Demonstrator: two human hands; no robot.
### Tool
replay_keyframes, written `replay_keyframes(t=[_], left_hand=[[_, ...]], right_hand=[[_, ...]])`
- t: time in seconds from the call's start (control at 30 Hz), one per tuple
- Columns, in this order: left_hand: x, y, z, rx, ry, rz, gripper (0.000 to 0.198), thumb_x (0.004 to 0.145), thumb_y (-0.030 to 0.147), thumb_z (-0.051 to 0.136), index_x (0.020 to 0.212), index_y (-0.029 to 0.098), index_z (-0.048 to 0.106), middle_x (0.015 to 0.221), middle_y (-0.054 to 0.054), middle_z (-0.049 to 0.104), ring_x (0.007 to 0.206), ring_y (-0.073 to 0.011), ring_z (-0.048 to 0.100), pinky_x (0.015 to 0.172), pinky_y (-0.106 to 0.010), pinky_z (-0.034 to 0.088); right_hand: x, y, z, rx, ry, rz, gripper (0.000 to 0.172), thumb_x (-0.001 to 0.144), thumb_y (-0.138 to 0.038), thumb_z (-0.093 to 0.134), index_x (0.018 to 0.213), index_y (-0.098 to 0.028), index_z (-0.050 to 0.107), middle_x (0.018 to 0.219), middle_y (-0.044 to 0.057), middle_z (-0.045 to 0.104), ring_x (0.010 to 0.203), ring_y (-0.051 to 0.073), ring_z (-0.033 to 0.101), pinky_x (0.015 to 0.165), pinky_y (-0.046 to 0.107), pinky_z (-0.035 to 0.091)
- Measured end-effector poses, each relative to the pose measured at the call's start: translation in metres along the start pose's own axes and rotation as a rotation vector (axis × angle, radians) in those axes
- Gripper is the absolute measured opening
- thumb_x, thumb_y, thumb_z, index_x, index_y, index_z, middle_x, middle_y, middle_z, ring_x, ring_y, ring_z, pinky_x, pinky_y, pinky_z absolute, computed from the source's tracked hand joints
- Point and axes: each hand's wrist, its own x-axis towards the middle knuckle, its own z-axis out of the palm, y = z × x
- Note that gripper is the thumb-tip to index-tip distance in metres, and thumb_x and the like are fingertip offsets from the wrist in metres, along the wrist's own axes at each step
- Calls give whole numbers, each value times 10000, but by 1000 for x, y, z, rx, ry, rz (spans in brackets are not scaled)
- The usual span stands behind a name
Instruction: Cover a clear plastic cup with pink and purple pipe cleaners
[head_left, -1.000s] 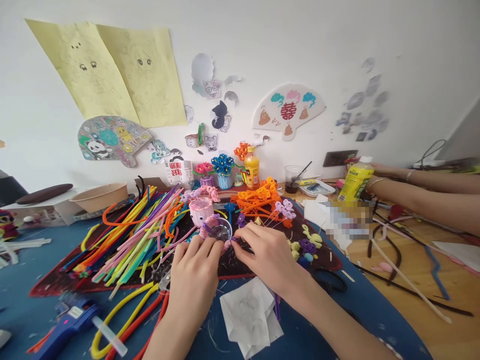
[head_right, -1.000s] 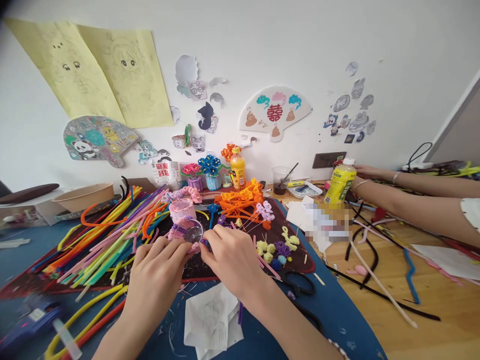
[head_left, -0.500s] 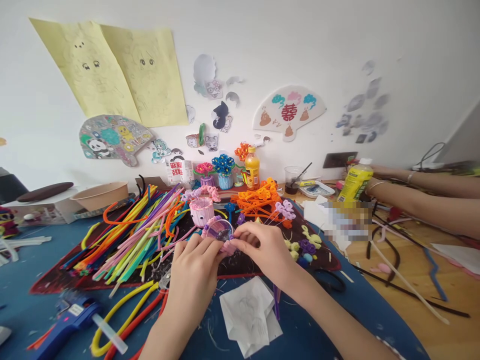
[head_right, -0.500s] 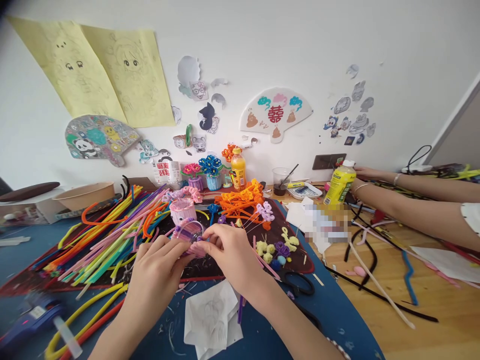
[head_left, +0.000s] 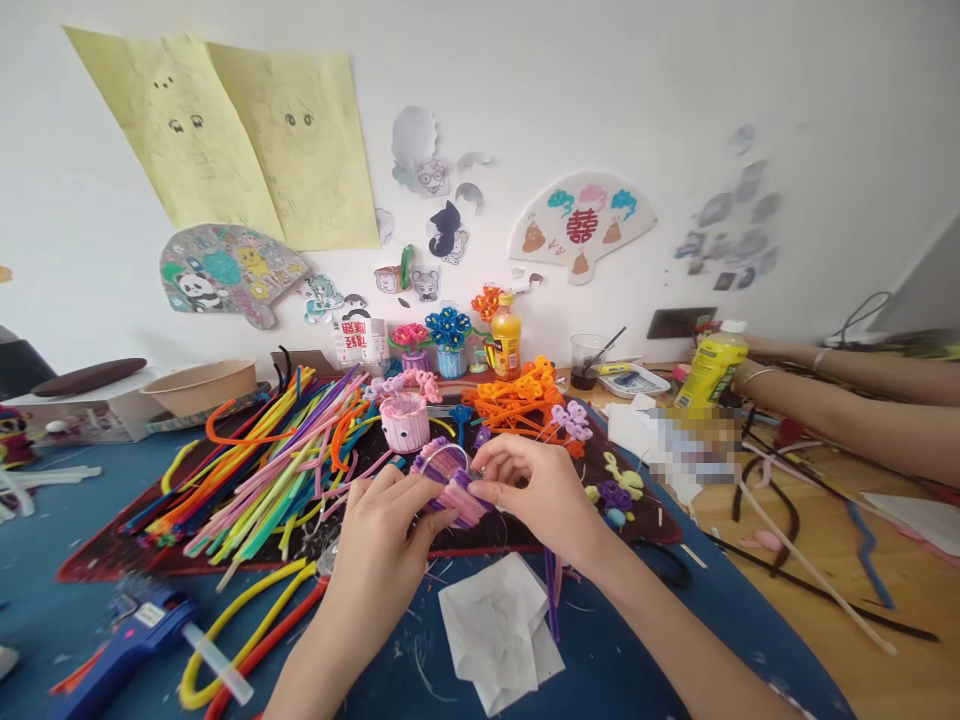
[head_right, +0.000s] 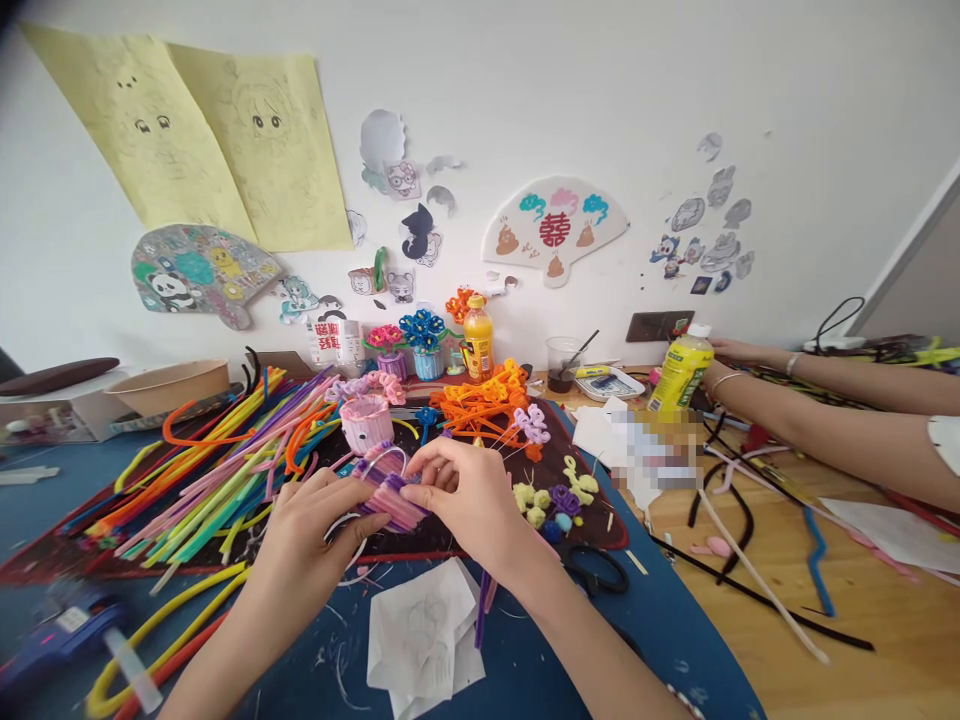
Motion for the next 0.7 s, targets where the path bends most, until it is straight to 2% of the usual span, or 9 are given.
replay_keyframes(t=[0.17, 0.4, 0.53, 0.7], left_hand=[[1, 2, -2, -44, -43, -35, 166, 889, 273, 603, 742, 210, 646, 665, 27, 580, 711, -174, 466, 683, -328, 249], [2, 3, -4, -88, -43, -37, 192, 884, 214, 563, 700, 203, 616, 651, 22, 558, 712, -175, 453, 684, -327, 272], [2, 3, -6, -161, -49, -66, 191, 859, 227, 553, 675, 200, 594, 666, 7, 554, 716, -182, 462, 686, -327, 301], [4, 4, -9, -333, -100, -153, 287, 854, 364, 511, 629, 192, 557, 679, -24, 525, 700, -202, 454, 680, -340, 328]], right_hand=[[0, 2, 1, -29, 0, -15, 99, 748, -239, 745, 799, -193, 675, 676, -18, 607, 627, 127, 560, 587, 247, 437], [-1, -1, 4, -19, 7, -15, 105, 739, -214, 750, 774, -189, 654, 652, -33, 595, 600, 113, 538, 561, 228, 415], [-2, -1, 4, -10, 11, -13, 177, 725, -289, 791, 764, -188, 652, 641, -38, 566, 579, 107, 497, 548, 231, 392], [2, 4, -1, 135, -47, 24, 316, 722, -445, 795, 846, -178, 680, 715, -10, 570, 620, 122, 513, 556, 241, 392]])
